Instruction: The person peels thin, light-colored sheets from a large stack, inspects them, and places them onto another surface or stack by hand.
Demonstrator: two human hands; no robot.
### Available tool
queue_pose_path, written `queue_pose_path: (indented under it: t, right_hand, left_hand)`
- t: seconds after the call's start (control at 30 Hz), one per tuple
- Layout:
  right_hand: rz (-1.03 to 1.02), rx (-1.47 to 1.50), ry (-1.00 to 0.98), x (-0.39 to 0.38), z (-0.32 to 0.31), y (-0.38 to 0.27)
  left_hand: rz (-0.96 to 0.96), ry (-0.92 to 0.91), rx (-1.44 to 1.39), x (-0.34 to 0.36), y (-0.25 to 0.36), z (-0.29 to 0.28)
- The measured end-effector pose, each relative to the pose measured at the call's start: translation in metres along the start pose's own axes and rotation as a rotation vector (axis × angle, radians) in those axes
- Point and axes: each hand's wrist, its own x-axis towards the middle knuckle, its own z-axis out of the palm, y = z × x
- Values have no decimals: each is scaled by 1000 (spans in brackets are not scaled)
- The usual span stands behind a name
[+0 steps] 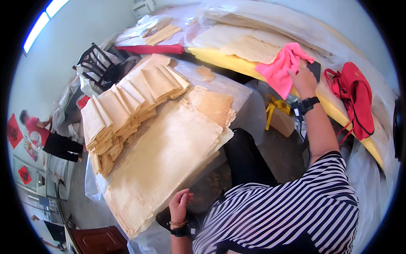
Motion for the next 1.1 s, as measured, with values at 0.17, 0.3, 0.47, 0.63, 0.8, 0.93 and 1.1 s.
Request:
queue_pose_path:
  t: [0.17, 0.3, 0.47, 0.63, 0.8, 0.93, 1.1]
  right_hand:
    - [47, 288, -5, 53, -3, 20]
    - [331, 570, 555, 110, -34, 46]
    - [-38, 1426, 200, 49, -116, -33]
    - [-514, 1790, -764, -100, -183, -110]
    - [-1024, 2205, -1331, -197, -236, -188]
    - [-1096, 2341, -1559, -224, -248, -218]
    - [-1117, 2425, -1629, -230, -262, -226]
  left_hand:
    - [-167, 53, -78, 3, -68, -2]
    - [-122, -89, 230, 18, -91, 3]
    - [-71, -142, 550, 9, -140, -11]
    - [-137, -206, 766, 7, -115, 8]
    - [-152, -317, 906, 21, -103, 27]
    - [-133, -229, 909, 9, -104, 36]
    - [-81, -172, 898, 9, -106, 35]
